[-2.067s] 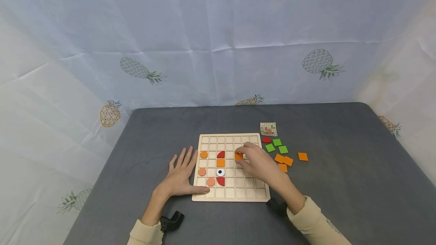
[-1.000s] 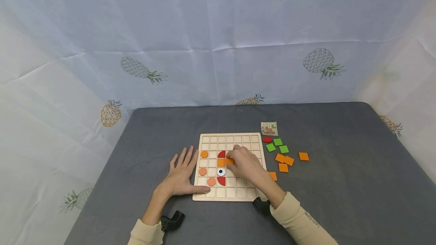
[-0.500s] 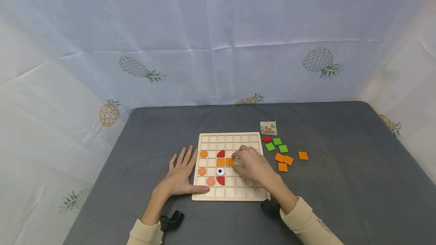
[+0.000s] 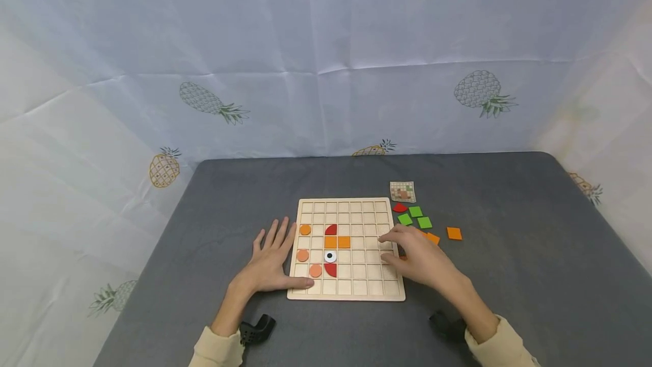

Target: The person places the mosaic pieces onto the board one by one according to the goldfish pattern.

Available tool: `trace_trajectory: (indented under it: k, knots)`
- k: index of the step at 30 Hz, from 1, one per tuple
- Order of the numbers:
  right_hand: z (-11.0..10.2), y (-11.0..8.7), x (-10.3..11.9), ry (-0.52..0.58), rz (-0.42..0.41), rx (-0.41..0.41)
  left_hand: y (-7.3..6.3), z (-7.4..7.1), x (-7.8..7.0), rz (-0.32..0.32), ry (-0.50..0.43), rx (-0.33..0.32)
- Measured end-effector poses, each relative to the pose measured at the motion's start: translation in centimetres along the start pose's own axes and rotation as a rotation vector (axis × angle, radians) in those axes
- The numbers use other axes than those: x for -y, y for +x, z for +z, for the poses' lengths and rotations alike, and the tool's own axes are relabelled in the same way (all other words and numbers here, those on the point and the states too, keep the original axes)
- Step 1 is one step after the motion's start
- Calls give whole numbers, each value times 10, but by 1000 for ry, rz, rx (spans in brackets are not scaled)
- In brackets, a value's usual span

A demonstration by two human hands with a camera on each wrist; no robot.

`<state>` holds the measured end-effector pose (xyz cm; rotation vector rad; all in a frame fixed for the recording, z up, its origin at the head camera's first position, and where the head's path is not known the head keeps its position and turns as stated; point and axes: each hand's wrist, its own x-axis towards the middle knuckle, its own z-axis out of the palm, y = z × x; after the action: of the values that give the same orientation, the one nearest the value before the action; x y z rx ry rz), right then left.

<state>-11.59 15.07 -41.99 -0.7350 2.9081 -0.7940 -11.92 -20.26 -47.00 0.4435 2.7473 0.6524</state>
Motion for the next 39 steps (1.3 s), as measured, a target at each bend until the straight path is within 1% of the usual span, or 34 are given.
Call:
trace_trajectory:
  k: [3,7,14,20,25,33,39]
  knots:
    - [-3,-9,-9,0,4,8,1,1,0,-1,-1,0]
    - [-6,-18,-18,8,24,39,1,1,-1,2,-1,0]
    - [-8,-24,-28,-12,10,73,1,-2,-3,-4,7,16]
    - [-6,-24,-29,-25,79,121,1,-2,-4,-2,8,14]
    - [-3,-23,-28,-59,91,109,1,-2,-3,-4,14,15]
    - [3,-23,-29,-106,54,62,1,-1,-1,-1,13,13]
    - [3,-25,-31,-95,33,23,1,1,1,-10,4,7]
